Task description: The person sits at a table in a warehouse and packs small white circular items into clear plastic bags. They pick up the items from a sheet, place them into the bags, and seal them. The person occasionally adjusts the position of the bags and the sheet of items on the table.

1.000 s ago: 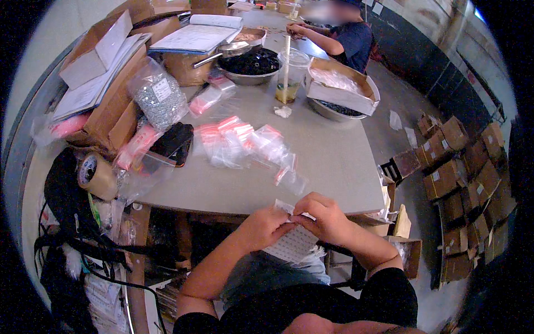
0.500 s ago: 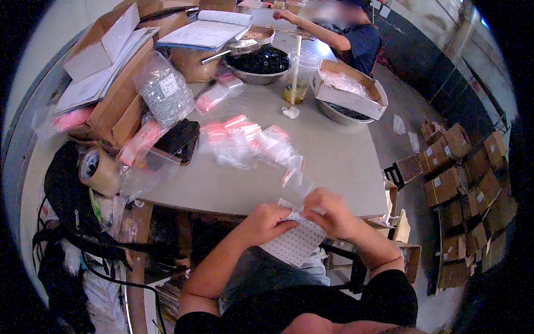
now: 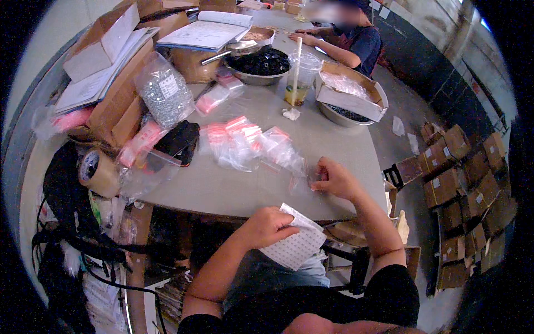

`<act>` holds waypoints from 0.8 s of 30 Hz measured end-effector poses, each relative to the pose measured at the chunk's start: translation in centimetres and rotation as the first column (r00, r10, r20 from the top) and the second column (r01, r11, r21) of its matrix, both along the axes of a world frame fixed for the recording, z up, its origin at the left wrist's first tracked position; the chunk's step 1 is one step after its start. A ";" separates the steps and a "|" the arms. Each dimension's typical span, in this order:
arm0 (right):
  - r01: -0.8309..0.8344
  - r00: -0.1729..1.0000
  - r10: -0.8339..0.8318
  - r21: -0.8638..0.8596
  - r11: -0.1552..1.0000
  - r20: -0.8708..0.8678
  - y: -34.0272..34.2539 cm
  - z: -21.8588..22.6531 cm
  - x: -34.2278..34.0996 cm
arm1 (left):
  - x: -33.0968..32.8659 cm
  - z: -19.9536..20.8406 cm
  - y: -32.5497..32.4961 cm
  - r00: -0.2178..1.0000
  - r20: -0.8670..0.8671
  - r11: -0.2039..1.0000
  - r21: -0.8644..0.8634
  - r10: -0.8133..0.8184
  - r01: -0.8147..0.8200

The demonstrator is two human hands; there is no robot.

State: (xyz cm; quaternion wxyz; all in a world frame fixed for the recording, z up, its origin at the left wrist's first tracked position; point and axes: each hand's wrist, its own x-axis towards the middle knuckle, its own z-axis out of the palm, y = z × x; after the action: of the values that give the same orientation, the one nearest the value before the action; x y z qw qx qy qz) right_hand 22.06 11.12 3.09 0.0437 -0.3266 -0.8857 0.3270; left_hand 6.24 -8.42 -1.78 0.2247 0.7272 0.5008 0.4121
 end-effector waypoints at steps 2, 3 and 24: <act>-0.070 0.997 0.069 0.100 0.993 0.018 1.1 -0.1 1.1 | 0.0 -0.2 0.1 1.000 0.006 1.000 -0.007 -0.009 0.009; -0.105 0.994 0.102 0.148 0.983 0.030 1.4 -0.3 1.4 | 0.0 -0.3 0.2 1.000 0.015 1.000 -0.012 -0.016 0.016; 0.017 0.998 0.002 0.312 0.950 -0.060 0.8 -2.8 5.7 | 0.3 0.1 -0.1 0.998 0.033 0.998 0.019 0.056 -0.057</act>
State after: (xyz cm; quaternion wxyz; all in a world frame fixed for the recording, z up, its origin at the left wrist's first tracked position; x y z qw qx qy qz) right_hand 27.81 11.89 0.25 0.1225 -0.3090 -0.9233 0.1922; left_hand 6.54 -8.50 -1.65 0.2140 0.7082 0.5134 0.4349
